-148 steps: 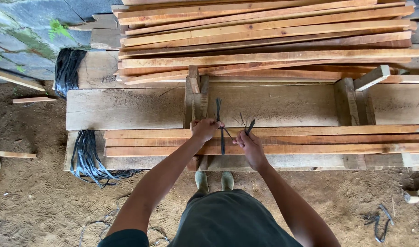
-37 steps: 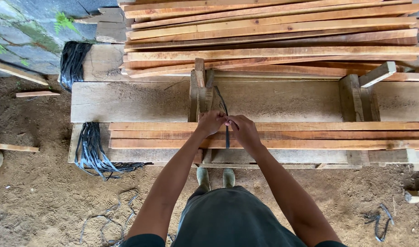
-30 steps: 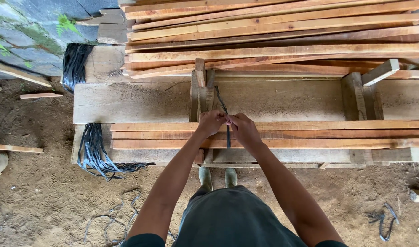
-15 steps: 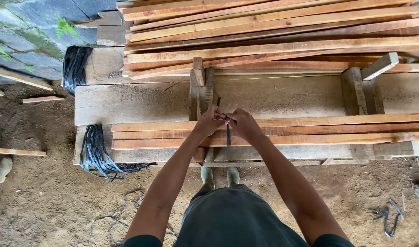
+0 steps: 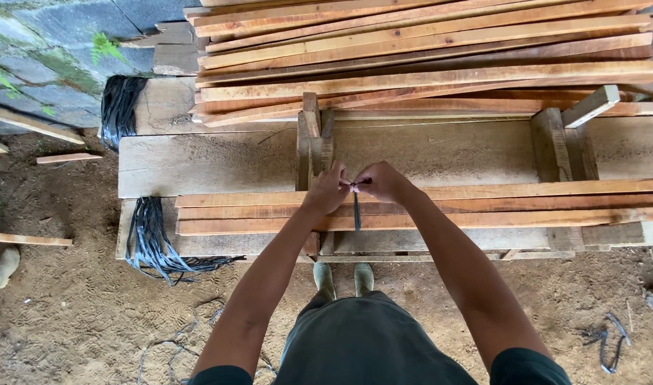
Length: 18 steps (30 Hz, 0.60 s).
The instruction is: Bundling and tying together thin wooden slats using black plastic ties.
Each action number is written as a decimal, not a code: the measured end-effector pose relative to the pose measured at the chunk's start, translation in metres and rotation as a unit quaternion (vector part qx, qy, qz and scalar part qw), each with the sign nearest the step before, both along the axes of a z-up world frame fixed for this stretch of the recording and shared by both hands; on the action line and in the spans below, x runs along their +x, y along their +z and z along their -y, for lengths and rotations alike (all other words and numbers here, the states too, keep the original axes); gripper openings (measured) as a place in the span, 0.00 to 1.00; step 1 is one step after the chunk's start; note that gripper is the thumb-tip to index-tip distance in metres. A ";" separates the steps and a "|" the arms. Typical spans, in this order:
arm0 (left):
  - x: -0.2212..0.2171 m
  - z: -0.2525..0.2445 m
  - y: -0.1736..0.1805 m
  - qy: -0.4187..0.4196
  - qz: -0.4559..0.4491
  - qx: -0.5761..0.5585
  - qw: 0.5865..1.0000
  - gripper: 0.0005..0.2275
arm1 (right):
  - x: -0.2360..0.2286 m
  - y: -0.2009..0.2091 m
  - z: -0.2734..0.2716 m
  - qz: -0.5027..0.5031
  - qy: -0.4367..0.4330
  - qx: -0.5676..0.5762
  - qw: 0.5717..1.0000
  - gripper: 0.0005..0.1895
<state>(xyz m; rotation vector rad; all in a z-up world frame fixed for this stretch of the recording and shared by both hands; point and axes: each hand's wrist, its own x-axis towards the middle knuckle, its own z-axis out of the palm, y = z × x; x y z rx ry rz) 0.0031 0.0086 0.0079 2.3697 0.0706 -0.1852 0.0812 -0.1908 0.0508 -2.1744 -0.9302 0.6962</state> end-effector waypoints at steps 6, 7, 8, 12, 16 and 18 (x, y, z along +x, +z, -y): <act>-0.012 0.009 0.032 0.080 -0.028 -0.024 0.996 0.17 | -0.001 -0.015 -0.002 0.002 -0.010 0.044 0.999 0.10; -0.010 0.010 0.029 0.080 -0.028 -0.024 0.996 0.17 | 0.003 -0.020 0.001 0.002 -0.010 0.044 0.999 0.10; -0.009 0.010 0.025 0.089 -0.038 -0.030 0.995 0.17 | 0.007 -0.025 0.003 -0.030 -0.007 0.049 0.998 0.12; -0.009 0.006 0.013 0.100 -0.024 -0.082 0.991 0.16 | 0.021 -0.025 -0.001 -0.271 -0.042 0.066 0.959 0.09; -0.010 0.005 -0.006 0.107 -0.005 -0.100 0.989 0.15 | 0.028 -0.026 -0.005 -0.371 -0.072 0.069 0.923 0.10; -0.011 0.009 -0.015 0.086 0.042 -0.074 0.993 0.11 | 0.031 -0.029 -0.005 -0.392 -0.071 0.053 0.916 0.10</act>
